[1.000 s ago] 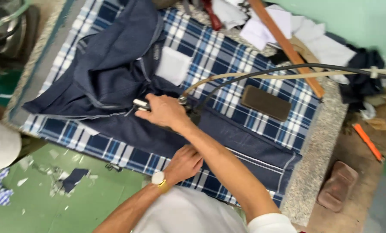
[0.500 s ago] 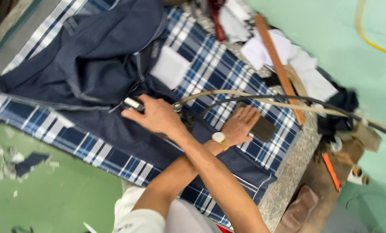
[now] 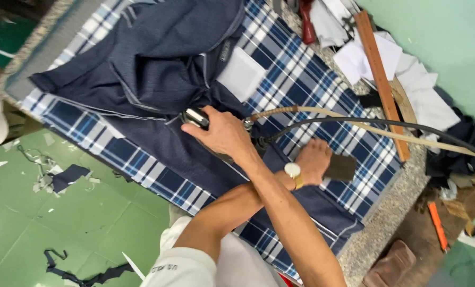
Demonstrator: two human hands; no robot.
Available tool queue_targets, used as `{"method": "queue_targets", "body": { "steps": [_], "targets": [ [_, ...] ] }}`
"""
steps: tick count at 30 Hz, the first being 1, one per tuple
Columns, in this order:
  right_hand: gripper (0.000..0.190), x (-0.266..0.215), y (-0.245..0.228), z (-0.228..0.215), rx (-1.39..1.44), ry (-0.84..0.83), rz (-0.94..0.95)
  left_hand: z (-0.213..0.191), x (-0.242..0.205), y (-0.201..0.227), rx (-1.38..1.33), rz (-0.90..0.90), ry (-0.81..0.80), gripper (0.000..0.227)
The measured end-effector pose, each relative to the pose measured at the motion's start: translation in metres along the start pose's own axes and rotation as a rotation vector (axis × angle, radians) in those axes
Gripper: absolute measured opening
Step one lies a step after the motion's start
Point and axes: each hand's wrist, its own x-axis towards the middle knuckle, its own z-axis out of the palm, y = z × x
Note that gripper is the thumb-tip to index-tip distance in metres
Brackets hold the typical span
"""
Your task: The person irons a dark blue garment on a plaid-covered workbench, using a steam iron and a pressing block. They repeatedly reposition the garment, use a curved pressing ham for curved areas, and place a white cloth over sections before ironing.
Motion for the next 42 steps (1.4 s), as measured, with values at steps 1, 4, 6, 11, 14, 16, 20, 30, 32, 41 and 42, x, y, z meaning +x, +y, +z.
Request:
{"method": "queue_targets", "body": {
  "steps": [1,4,6,11,14,16,20,30,32,41,42],
  "targets": [
    [0.075,0.0,-0.001,0.001,0.005,-0.001,-0.012,-0.007,-0.017,0.004,-0.025,-0.006,-0.019,0.079],
    [0.073,0.0,0.001,0.001,0.001,0.015,-0.018,-0.015,-0.056,0.013,-0.102,-0.021,-0.072,0.066],
    [0.073,-0.002,0.002,0.002,-0.003,0.025,-0.009,0.0,-0.083,0.023,-0.158,-0.028,-0.116,0.057],
    [0.076,0.002,0.009,0.004,-0.022,0.015,-0.003,-0.161,-0.209,0.003,-0.353,-0.17,-0.326,0.074],
    [0.073,0.006,0.013,0.009,-0.081,0.017,-0.009,-0.248,-0.256,-0.008,-0.548,-0.506,-0.619,0.074],
    [0.069,0.009,0.013,0.009,-0.12,0.033,-0.005,-0.278,-0.291,-0.02,-0.649,-0.665,-0.774,0.074],
    [0.067,0.007,0.011,0.009,-0.163,-0.004,0.042,-0.279,-0.364,-0.045,-1.177,-0.597,-0.282,0.083],
    [0.059,-0.001,0.01,0.009,-0.03,0.033,0.032,-0.312,-0.336,-0.081,-0.776,-0.62,0.418,0.102],
    [0.057,-0.006,0.014,0.013,-0.025,0.035,0.048,-0.329,-0.31,-0.083,-0.697,-0.649,0.417,0.106],
    [0.051,-0.094,0.037,0.007,-0.002,-0.038,0.194,-0.335,-0.202,-0.112,-0.253,-0.439,0.187,0.091],
    [0.053,-0.107,0.042,0.006,-0.01,-0.052,0.223,-0.327,-0.193,-0.119,-0.198,-0.336,0.142,0.088]
  ]
}}
